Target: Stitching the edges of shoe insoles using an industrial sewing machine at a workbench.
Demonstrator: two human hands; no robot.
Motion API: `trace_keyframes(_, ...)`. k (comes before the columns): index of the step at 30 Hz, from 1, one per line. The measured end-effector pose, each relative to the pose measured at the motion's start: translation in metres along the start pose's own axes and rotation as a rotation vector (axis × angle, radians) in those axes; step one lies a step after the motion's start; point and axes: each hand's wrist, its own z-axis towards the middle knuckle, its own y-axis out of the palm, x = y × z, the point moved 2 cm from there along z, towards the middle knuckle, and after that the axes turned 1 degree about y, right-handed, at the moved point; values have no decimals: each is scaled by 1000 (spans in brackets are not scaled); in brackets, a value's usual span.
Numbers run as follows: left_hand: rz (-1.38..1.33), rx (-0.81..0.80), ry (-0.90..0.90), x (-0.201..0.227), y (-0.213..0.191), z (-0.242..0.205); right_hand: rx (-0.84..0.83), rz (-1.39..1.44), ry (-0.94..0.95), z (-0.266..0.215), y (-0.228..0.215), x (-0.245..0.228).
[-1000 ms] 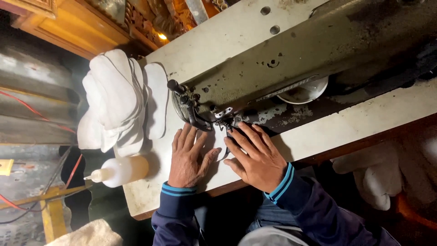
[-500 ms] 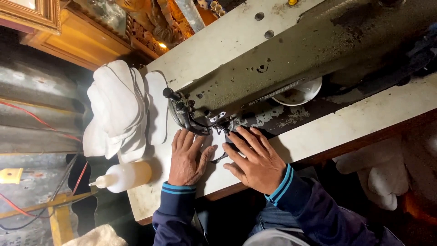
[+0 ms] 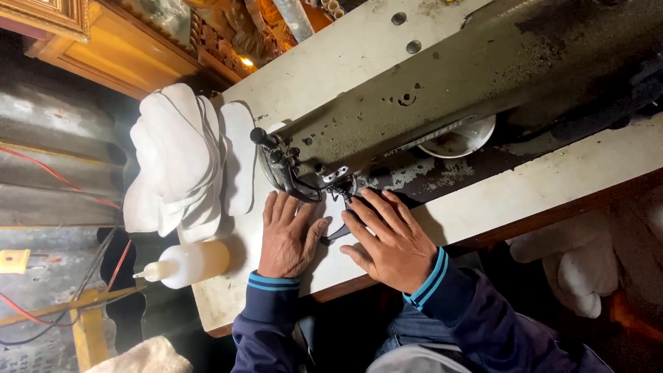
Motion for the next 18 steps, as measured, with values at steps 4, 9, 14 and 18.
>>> trace_keyframes(4,-7,6,-16,0,3,-1,6,10,10,1,-1,0)
trace_keyframes(9,26,39,-15,8,-3,1,-1,14,7,1,-2,-1)
trace_keyframes(14,8,49,-14,8,-2,-2,-2,8,-3,0,-1,-1)
trace_keyframes(18,40,53,-15,11,-6,-1,14,-5,-7,1,-2,-3)
